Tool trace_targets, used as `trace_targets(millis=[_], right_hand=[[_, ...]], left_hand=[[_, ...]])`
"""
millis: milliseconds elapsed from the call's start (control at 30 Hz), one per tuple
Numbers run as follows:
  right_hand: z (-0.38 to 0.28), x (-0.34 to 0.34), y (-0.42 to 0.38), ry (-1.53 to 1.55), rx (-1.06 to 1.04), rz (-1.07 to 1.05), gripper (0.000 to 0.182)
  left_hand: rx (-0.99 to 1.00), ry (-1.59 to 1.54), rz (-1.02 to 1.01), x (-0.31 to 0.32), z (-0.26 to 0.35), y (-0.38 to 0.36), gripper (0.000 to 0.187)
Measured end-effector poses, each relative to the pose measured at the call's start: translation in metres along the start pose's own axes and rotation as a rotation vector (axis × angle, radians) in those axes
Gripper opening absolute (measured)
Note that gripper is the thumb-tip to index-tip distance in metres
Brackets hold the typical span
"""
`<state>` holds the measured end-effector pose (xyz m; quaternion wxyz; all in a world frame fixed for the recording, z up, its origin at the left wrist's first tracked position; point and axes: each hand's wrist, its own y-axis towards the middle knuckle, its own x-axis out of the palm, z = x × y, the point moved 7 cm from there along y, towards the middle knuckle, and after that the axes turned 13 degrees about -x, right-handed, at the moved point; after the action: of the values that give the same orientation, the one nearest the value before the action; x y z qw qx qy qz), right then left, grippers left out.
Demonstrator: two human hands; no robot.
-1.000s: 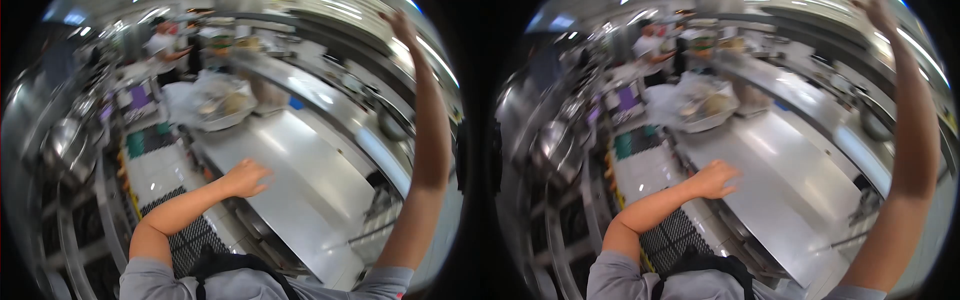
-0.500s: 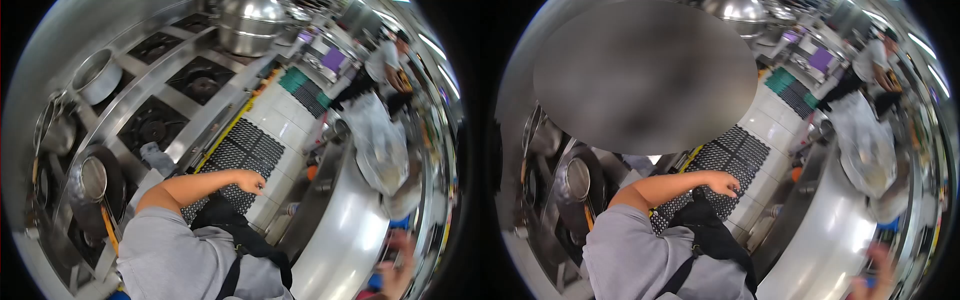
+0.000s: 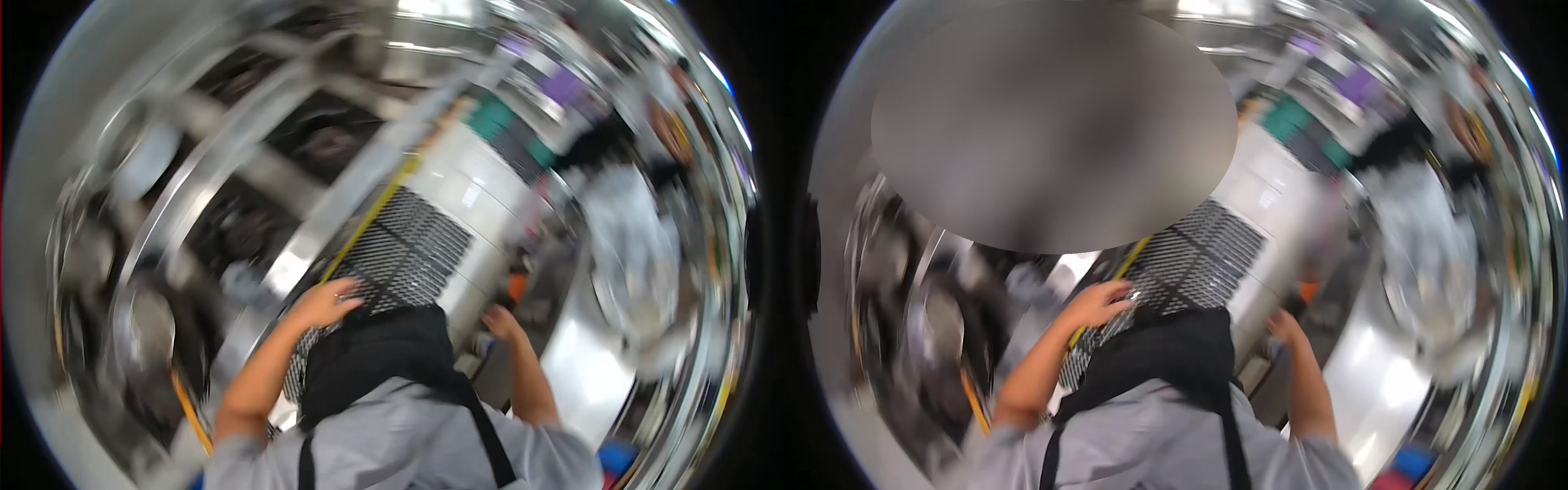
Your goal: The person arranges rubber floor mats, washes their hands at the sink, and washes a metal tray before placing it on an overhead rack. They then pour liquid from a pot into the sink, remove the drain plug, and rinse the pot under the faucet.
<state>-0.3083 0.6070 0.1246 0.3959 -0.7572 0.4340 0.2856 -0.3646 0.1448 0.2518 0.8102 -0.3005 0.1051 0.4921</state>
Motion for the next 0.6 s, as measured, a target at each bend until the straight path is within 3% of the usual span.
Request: trace_targets(millis=[33,67,100,133,200,267,400,467,600], right_hand=[[0.010,0.007,0.015,-0.155,-0.075,-0.229,0.033],[0.092,0.058,0.038,-0.237,-0.188,-0.268,0.039],[0.053,0.006,0.032,0.148,0.337,-0.171,0.042],[0.063,0.001,0.044,0.204,0.395,-0.127,0.043],[0.086,-0.009,0.080,0.270,0.432,-0.098,0.044],[0.099,-0.023,0.118,0.068,0.154,0.018,0.046],[0.119,-0.062,0.140,0.247,0.182,0.059,0.045],[0.148,-0.082,0.138,0.401,0.302,0.140,0.039],[0.212,-0.102,0.105,0.425,0.305,0.250,0.037]], left_hand=[[-0.171,-0.012,-0.004,-0.010,-0.006,-0.007,0.045],[-0.204,-0.153,0.075,-0.009,-0.038,-0.008,0.043],[-0.185,-0.211,0.096,-0.012,-0.051,-0.010,0.039],[-0.219,-0.347,0.102,-0.006,-0.088,-0.004,0.035],[-0.382,-0.375,0.097,-0.005,-0.101,-0.006,0.034],[-0.421,-0.327,0.091,-0.002,-0.086,0.010,0.034],[-0.423,-0.297,0.016,0.013,-0.052,0.088,0.033],[-0.374,-0.395,-0.020,0.022,-0.025,0.140,0.032],[-0.344,-0.280,-0.048,0.036,0.044,0.227,0.030]])
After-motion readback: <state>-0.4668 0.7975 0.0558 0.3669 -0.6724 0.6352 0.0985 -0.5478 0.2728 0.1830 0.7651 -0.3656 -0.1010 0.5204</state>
